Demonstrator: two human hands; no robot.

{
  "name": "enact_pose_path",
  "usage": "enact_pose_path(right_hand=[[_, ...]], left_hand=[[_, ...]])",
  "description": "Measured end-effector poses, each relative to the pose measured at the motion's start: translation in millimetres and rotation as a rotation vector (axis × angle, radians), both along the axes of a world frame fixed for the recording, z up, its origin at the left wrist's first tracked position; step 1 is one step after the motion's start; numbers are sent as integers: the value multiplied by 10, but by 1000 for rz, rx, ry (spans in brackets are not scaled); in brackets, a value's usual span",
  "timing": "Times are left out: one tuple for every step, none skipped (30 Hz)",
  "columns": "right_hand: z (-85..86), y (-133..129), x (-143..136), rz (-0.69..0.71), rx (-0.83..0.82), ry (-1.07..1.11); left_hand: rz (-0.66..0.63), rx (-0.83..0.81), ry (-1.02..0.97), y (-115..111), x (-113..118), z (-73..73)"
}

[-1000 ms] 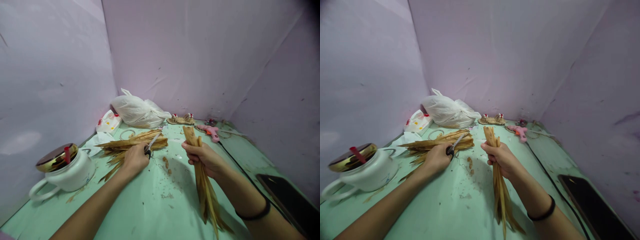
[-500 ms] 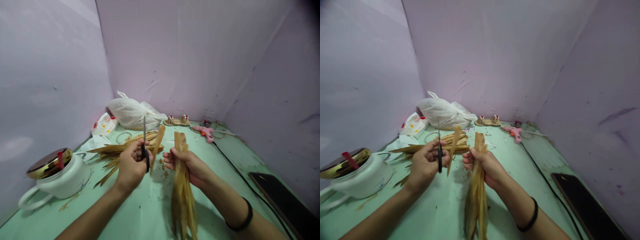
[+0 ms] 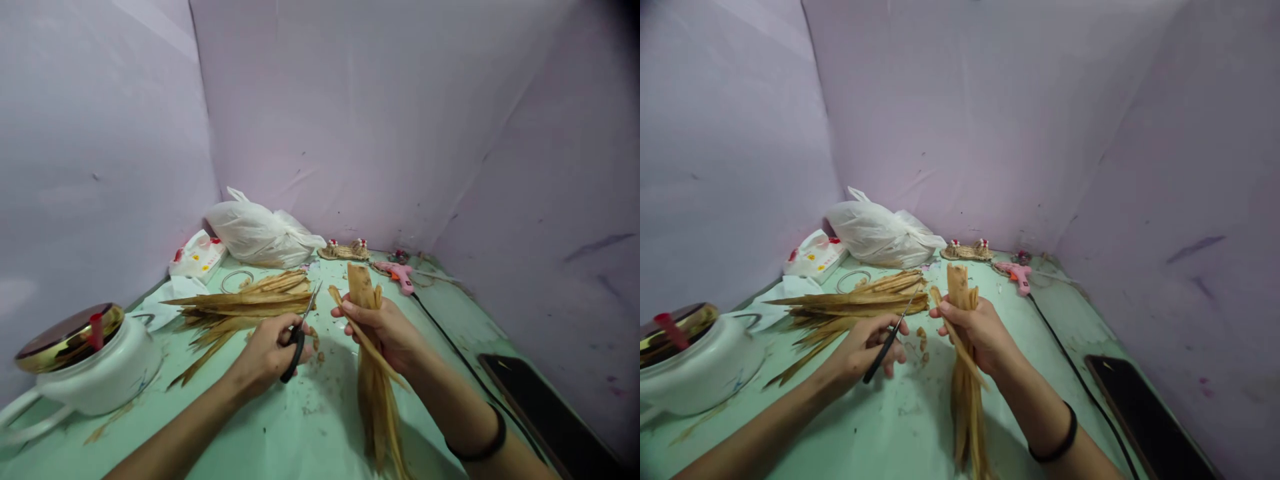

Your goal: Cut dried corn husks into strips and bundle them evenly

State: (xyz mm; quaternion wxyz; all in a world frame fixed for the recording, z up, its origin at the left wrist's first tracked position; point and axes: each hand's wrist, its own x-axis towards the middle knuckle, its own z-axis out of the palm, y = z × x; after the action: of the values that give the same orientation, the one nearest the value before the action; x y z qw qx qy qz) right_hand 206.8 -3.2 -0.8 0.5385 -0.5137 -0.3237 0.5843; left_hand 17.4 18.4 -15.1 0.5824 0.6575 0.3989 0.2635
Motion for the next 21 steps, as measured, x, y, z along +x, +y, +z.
enact_pose_path(right_hand=[[10,9,46,19,31,-41],[13,16,85,37,60,-78],[9,21,112,56,82,-112],[-1,22,129,81,93,-143],[-14,21,134,110,96,-168],[-26,17,129,137,98,-185],[-37,10,117,162,98,-197],[-43,3,99,181,97,-206],[-45,-5,79,191,91,-212],[-42,-12,60,195,86,-215],[-36,-17,43,192,82,-216],[-27,-20,31,186,79,-219],[-19,-21,24,179,77,-222],[-12,-20,22,172,78,-222],[-8,-18,24,168,80,-222],[-7,-15,29,166,82,-221],[-9,-12,35,166,82,-219],[-12,-9,42,169,83,-213],[-17,-7,49,173,83,-206],[-22,-6,55,177,84,-201],[-27,-4,61,179,86,-197]], left_hand=[[-40,-29,8,24,-21,0],[-77,-57,8,40,-32,-8],[-106,-76,4,47,-34,-20],[-125,-80,-3,48,-29,-35],[-138,-70,-11,45,-20,-51],[-140,-51,-16,39,-11,-64],[-138,-29,-15,33,-3,-75],[-136,-13,-11,29,2,-80],[-136,-6,-4,27,4,-81],[-134,-6,4,27,4,-78],[-128,-12,10,29,3,-70],[-122,-22,13,31,2,-59],[-118,-35,13,33,2,-46],[-112,-48,10,35,4,-33],[-106,-59,3,34,8,-19],[-100,-70,-5,31,15,-8],[-93,-83,-9,27,24,1],[-81,-99,-6,21,34,6],[-65,-120,4,14,44,8],[-51,-142,18,8,55,7],[-40,-163,33,5,63,4]])
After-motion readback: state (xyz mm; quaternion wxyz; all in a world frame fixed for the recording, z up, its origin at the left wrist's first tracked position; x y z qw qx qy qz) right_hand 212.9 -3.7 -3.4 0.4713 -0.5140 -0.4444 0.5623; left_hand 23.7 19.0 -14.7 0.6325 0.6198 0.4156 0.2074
